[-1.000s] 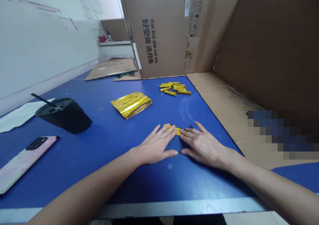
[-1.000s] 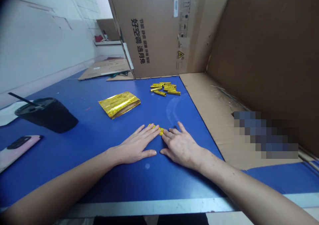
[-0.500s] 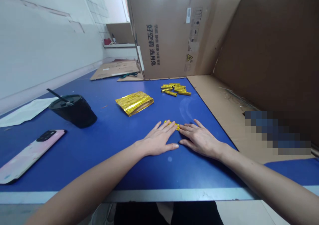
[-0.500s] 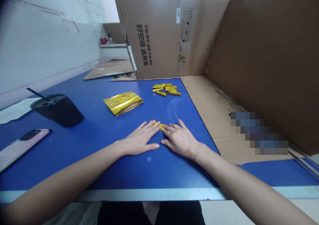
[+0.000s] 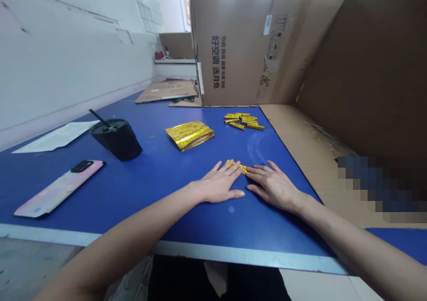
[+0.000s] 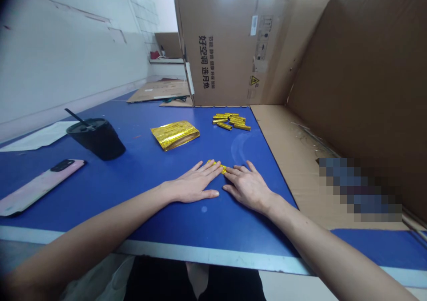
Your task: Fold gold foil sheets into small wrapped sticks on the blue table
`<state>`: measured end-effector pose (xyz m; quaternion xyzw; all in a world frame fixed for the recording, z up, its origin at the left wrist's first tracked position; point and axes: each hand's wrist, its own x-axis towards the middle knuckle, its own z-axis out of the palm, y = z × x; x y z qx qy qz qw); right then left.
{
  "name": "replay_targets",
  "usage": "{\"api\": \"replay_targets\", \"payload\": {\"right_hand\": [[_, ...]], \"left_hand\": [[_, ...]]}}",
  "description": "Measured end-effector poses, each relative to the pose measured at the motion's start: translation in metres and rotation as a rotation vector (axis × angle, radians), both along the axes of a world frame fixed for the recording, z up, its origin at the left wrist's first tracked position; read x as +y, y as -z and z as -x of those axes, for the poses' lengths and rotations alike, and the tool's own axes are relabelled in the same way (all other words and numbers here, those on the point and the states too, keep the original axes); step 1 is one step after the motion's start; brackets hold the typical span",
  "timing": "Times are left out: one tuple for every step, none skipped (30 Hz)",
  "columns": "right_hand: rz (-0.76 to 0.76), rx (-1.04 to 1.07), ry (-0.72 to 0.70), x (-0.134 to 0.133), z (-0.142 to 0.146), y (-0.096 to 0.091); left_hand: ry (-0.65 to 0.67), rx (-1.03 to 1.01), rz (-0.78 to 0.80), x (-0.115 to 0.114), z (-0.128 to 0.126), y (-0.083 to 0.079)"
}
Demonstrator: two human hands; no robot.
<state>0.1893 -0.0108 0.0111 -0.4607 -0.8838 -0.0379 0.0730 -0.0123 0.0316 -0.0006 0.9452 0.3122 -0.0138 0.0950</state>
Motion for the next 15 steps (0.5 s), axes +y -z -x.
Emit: {"api": "replay_targets", "payload": {"right_hand": [[-0.002, -0.007, 0.004, 0.0002, -0.0003, 0.0002], [-0.003, -0.013, 0.007, 0.0004, -0.0006, 0.0006], [-0.004, -0.018, 0.009, 0.0005, -0.0010, 0.0010], [-0.005, -0.020, 0.010, 0.0006, -0.0014, 0.0014], [-0.007, -0.021, 0.011, 0.0008, -0.0018, 0.0020], [-0.008, -0.022, 0.010, 0.0010, -0.0022, 0.0026], [-0.008, -0.022, 0.008, 0.0012, -0.0026, 0.0031], [-0.007, -0.022, 0.006, 0.0015, -0.0029, 0.0037], [-0.007, -0.021, 0.005, 0.0018, -0.0032, 0.0041], [-0.006, -0.020, 0.003, 0.0022, -0.0035, 0.0045], [-0.005, -0.017, 0.001, 0.0025, -0.0036, 0.0048], [-0.004, -0.014, 0.000, 0.0028, -0.0037, 0.0050], [-0.005, -0.011, 0.000, 0.0031, -0.0038, 0.0051], [-0.006, -0.009, 0.000, 0.0033, -0.0039, 0.0053], [-0.005, -0.008, -0.001, 0.0035, -0.0039, 0.0054]], "left_hand": [[-0.001, -0.001, 0.003, -0.0001, -0.0002, 0.0004], [-0.002, -0.003, 0.004, -0.0002, -0.0003, 0.0009], [-0.004, -0.006, 0.004, -0.0003, -0.0003, 0.0014], [-0.006, -0.011, 0.002, -0.0005, -0.0002, 0.0019], [-0.008, -0.017, -0.002, -0.0006, -0.0001, 0.0023], [-0.009, -0.023, -0.007, -0.0008, 0.0000, 0.0027], [-0.009, -0.029, -0.013, -0.0009, 0.0001, 0.0031], [-0.010, -0.032, -0.018, -0.0010, 0.0002, 0.0035], [-0.012, -0.035, -0.023, -0.0011, 0.0002, 0.0038], [-0.016, -0.035, -0.026, -0.0011, 0.0002, 0.0041], [-0.019, -0.036, -0.027, -0.0011, 0.0002, 0.0044], [-0.023, -0.036, -0.029, -0.0011, 0.0002, 0.0046], [-0.026, -0.036, -0.030, -0.0012, 0.0001, 0.0048], [-0.028, -0.036, -0.031, -0.0012, 0.0000, 0.0048], [-0.030, -0.036, -0.031, -0.0014, -0.0001, 0.0048]]}}
